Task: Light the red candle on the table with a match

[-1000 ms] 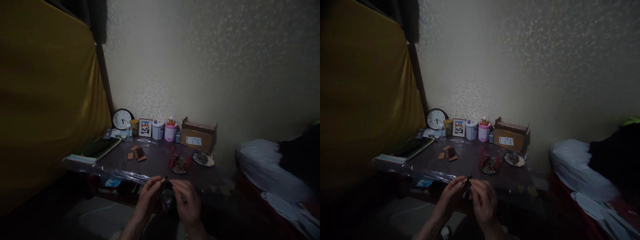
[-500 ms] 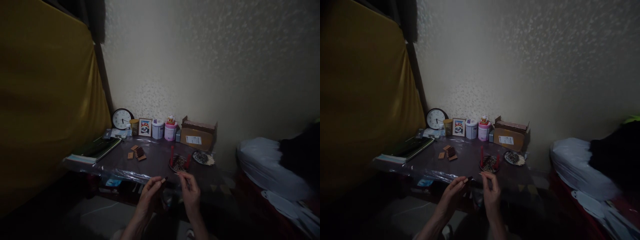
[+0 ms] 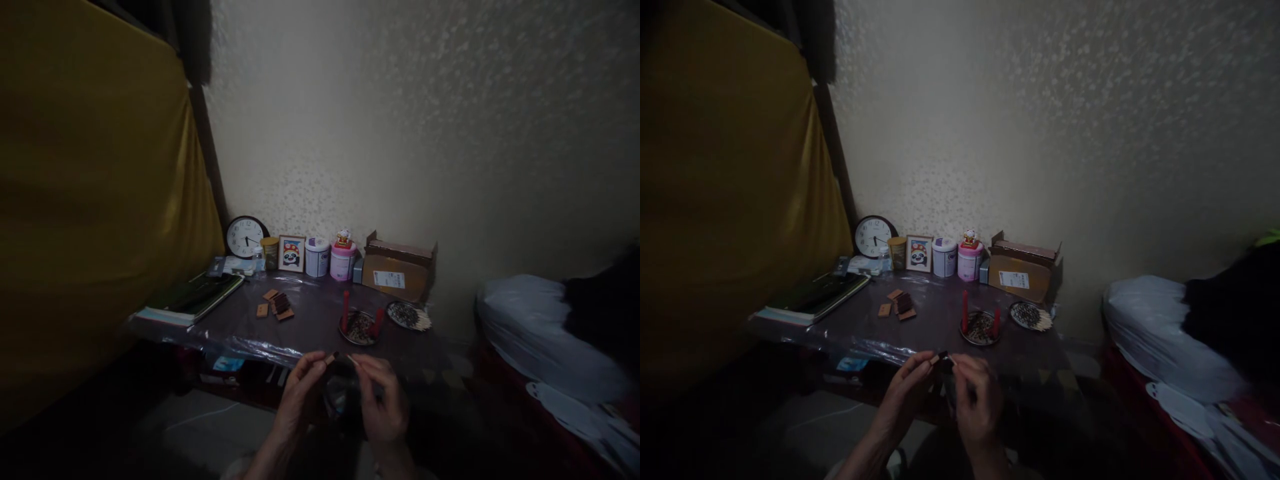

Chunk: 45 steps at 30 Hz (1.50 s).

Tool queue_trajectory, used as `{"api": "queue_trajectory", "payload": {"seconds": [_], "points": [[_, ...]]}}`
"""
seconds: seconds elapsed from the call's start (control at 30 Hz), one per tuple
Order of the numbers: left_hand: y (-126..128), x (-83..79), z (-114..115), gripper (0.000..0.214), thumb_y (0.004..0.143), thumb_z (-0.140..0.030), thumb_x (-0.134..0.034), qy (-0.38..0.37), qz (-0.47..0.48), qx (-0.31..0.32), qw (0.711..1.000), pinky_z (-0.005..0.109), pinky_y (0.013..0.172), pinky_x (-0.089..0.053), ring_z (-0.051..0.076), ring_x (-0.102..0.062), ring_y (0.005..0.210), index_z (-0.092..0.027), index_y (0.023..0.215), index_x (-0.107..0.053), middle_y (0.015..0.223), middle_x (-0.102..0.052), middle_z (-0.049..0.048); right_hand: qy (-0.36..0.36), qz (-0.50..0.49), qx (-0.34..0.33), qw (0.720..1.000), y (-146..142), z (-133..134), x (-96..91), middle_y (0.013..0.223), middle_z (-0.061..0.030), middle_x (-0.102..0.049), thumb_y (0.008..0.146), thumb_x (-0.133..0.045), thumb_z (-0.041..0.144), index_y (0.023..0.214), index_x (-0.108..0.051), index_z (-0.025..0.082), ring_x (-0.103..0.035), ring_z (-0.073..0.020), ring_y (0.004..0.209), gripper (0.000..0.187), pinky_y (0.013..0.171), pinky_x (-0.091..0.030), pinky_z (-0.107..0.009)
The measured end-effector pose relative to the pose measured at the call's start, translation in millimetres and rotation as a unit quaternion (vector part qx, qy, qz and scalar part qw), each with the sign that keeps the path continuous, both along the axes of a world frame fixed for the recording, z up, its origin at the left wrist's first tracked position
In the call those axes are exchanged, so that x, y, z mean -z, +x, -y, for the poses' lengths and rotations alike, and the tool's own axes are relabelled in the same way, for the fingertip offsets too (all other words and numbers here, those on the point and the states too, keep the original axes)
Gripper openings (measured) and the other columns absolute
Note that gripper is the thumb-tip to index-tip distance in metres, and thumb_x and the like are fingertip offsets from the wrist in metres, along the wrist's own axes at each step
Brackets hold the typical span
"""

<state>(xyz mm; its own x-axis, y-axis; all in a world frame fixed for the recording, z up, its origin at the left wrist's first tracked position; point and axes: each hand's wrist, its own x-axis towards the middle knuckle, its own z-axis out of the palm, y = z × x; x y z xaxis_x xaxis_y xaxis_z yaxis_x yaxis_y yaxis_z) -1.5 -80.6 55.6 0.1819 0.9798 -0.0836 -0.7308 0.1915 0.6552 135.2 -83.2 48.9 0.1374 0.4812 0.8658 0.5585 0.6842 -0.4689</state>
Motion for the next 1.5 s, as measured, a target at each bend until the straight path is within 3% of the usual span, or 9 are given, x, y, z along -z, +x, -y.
{"api": "queue_trajectory", "payload": {"seconds": [0.1,0.27,0.57,0.9,1.5], "points": [[-1,-0.9,0,0.022,0.067,-0.023,-0.071,0.033,-0.015,-0.013,0.999,0.024,0.073,-0.045,0.016,-0.065,0.079,-0.017,0.087,-0.063,0.082,-0.073,0.0046,-0.05,0.062,0.023,0.997,9,-15,15.9,0.075,-0.0025,-0.071,0.084,-0.052,0.023,0.081,-0.064,0.022,-0.066,-0.0163,0.07,0.013,0.066,-0.053,-0.028],[-7,6.4,-3,0.021,0.067,-0.023,-0.071,0.033,-0.051,-0.026,0.998,0.024,0.078,-0.045,0.017,-0.064,0.084,-0.018,0.086,-0.065,0.086,-0.072,0.0045,-0.099,-0.075,0.094,0.988,25,-35,32.5,0.078,-0.003,-0.071,0.082,-0.054,0.031,0.082,-0.065,0.02,-0.066,-0.0172,0.071,0.015,0.063,-0.052,-0.027],[-24,34.7,-9,0.022,0.068,-0.025,-0.071,0.016,-0.047,-0.038,0.998,0.03,0.083,-0.044,0.018,-0.062,0.087,-0.016,0.086,-0.065,0.096,-0.069,0.007,-0.088,-0.188,0.067,0.976,30,-38,13.6,0.075,-0.0016,-0.064,0.077,-0.058,0.031,0.074,-0.063,0.018,-0.06,-0.017,0.074,0.014,0.071,-0.049,-0.03],[-50,67.8,-11,0.022,0.07,-0.029,-0.068,0.001,-0.077,-0.025,0.997,0.034,0.084,-0.044,0.02,-0.063,0.09,-0.018,0.089,-0.064,0.105,-0.069,0.0106,-0.109,-0.228,0.077,0.964,40,-50,10.0,0.068,-0.002,-0.065,0.076,-0.06,0.034,0.071,-0.064,0.017,-0.06,-0.0176,0.069,0.018,0.065,-0.048,-0.03],[-55,93.2,-16,0.027,0.065,-0.035,-0.071,-0.023,-0.068,-0.036,0.997,0.035,0.082,-0.044,0.024,-0.063,0.092,-0.019,0.087,-0.068,0.096,-0.071,0.0093,-0.116,-0.284,0.051,0.95,42,-74,8.9,0.065,-0.0011,-0.063,0.071,-0.065,0.036,0.07,-0.063,0.015,-0.057,-0.0157,0.063,0.021,0.061,-0.047,-0.028]]}}
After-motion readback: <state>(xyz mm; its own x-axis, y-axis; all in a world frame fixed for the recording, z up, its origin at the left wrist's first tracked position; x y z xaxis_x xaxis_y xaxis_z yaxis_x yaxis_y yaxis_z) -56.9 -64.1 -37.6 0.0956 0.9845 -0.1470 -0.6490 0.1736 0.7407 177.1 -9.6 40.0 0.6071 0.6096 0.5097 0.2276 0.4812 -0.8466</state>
